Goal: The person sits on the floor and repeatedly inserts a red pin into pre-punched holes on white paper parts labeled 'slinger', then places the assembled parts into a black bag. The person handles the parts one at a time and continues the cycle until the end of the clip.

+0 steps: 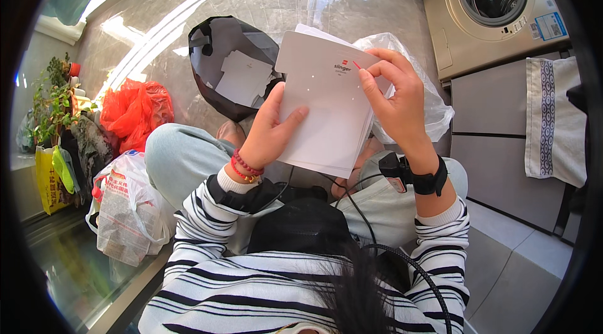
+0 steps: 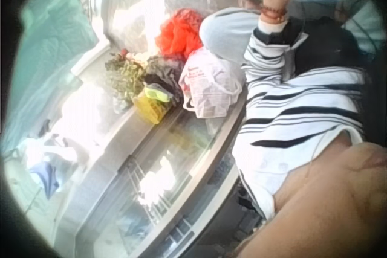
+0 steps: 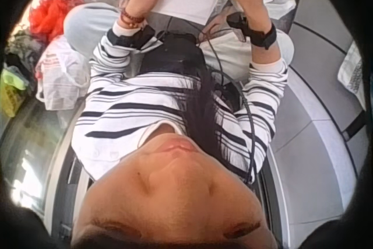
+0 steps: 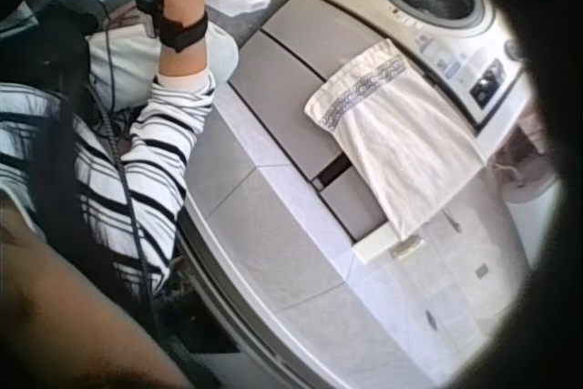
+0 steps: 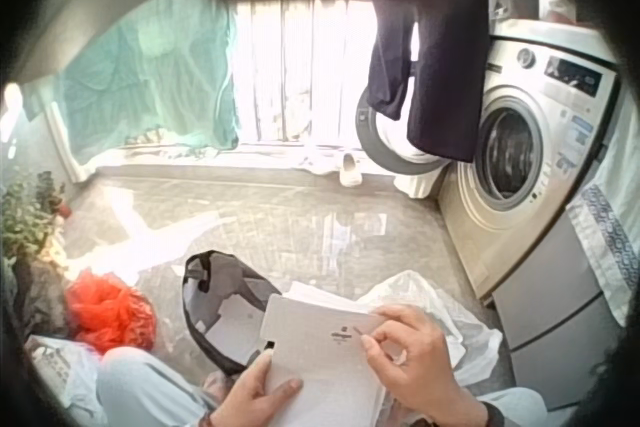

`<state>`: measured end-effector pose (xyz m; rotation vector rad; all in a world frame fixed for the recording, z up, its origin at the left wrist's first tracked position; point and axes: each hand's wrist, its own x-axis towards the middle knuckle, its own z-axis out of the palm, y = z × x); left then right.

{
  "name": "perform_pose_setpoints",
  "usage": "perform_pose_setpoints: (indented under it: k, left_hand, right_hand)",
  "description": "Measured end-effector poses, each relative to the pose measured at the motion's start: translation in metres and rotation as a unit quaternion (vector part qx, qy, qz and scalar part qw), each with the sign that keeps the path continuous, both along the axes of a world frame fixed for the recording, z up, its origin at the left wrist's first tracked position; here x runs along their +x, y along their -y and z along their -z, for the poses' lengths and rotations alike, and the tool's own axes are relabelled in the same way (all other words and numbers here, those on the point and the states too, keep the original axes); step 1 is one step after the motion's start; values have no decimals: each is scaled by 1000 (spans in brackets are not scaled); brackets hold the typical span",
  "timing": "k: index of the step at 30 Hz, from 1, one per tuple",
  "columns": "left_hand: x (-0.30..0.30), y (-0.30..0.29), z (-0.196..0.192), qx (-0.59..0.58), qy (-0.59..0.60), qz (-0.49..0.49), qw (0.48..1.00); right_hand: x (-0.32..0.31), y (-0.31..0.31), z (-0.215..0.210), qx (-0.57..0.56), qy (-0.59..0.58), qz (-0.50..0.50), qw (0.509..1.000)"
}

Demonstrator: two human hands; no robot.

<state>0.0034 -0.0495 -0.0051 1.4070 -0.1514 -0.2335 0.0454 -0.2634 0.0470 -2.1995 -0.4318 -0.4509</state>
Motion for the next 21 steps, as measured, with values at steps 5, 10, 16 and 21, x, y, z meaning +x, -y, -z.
perform_pose_setpoints:
  k: [5, 10, 16, 21]
  left_hand:
    - [1, 0, -1, 4, 12, -24, 1000]
    - [2, -6, -1, 0, -3, -5, 1000]
    - [1, -9, 0, 39, 53, -18, 998]
    - [1, -8, -1, 62, 69, -31, 995]
  right_hand:
    - [-4, 1, -5, 35, -40, 6, 999]
    - [3, 8, -7, 59, 33, 9, 998]
    - [3, 28, -19, 165, -55, 80, 981]
    - [8, 30, -20, -27, 107, -26, 994]
